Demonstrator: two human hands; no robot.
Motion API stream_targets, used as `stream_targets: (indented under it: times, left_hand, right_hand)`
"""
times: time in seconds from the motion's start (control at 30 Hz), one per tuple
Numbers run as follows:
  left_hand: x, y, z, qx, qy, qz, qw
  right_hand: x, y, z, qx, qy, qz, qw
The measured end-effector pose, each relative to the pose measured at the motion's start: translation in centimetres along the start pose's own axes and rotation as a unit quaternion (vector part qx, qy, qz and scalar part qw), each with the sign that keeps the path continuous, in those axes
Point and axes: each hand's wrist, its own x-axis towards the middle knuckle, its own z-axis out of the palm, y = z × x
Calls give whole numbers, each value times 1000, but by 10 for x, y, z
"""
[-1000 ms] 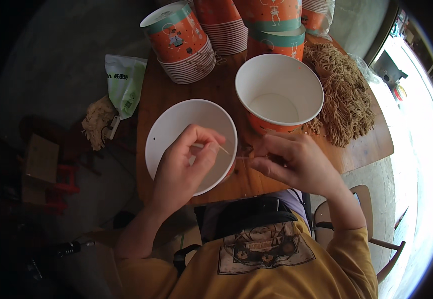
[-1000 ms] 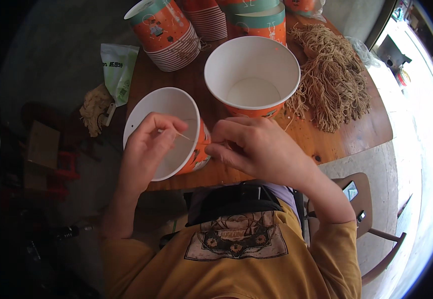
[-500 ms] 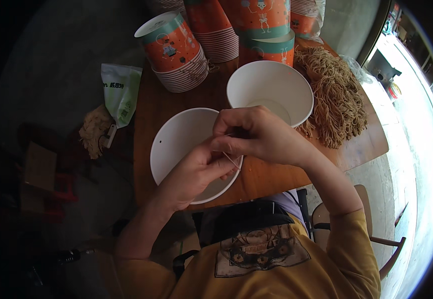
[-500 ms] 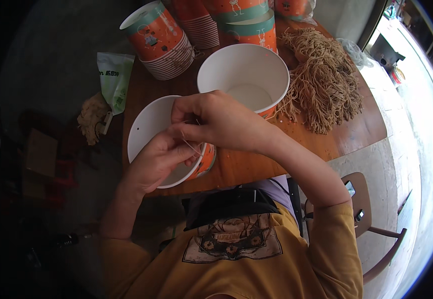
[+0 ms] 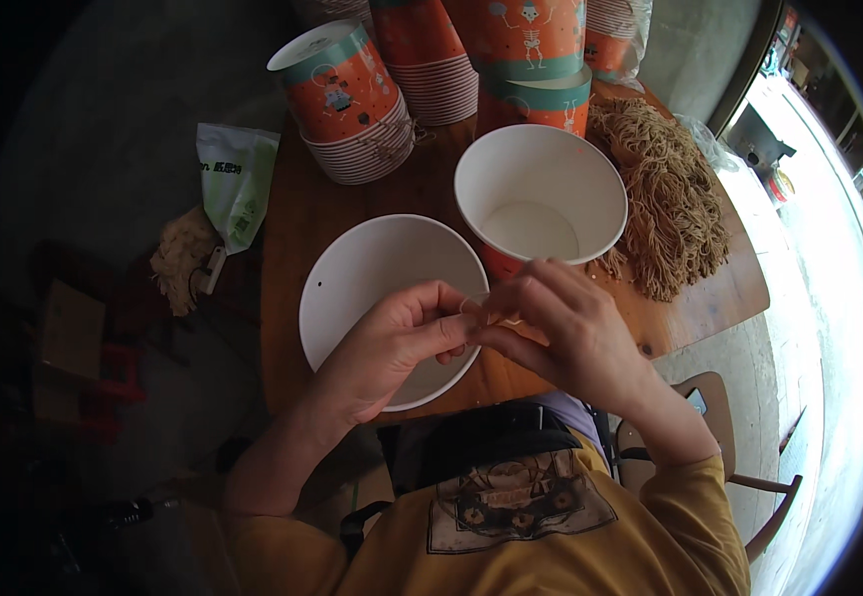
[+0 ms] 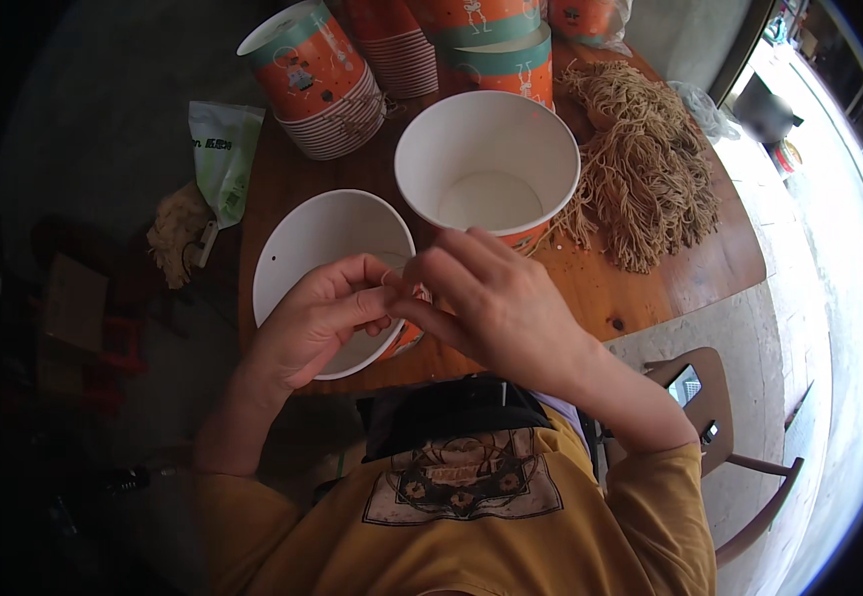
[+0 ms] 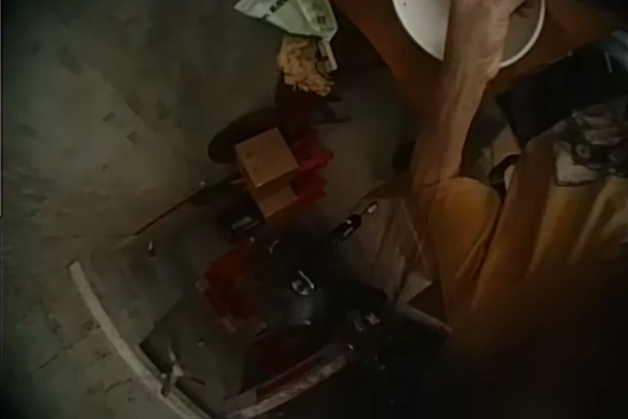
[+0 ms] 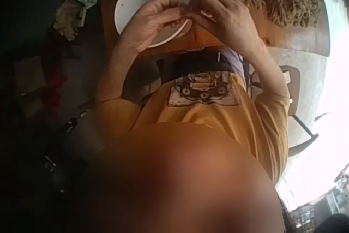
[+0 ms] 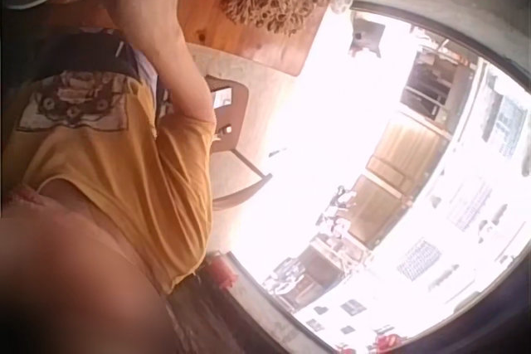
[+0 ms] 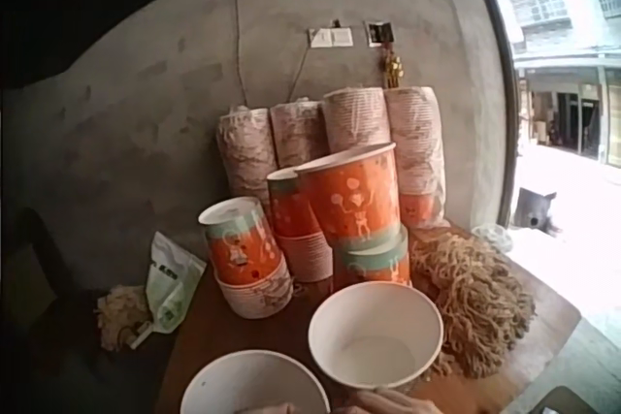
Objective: Threading and tying brown string handles onto paper buckets.
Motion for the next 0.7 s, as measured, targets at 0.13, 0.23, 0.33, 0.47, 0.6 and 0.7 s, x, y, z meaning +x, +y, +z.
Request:
stream_targets:
  times: [0.13,0.23,0.33,0.47,0.6,0.7]
  left_hand:
    - [2,-2,-1,-12,-3,-17,1000]
    - [2,6,0,-52,-3,-51,997]
    - [3,13,5,-84,10,-87,993]
    - [2,14,2,-89,6,-101,991]
    - [3,11,-5,-65,-19,-86,994]
    - [2,12,6,-10,6,-73,997]
  right_hand:
    - [-10,-7,8,20,12,32,999]
    - [-13,-15,18,31,32,58,997]
    - [-12,-18,28,66,63,58,994]
    - [-13,-18,30,53,77,29,995]
    - [-15,-9,14,81,82,71,991]
    - [-9,-7,3,60,59,82,993]
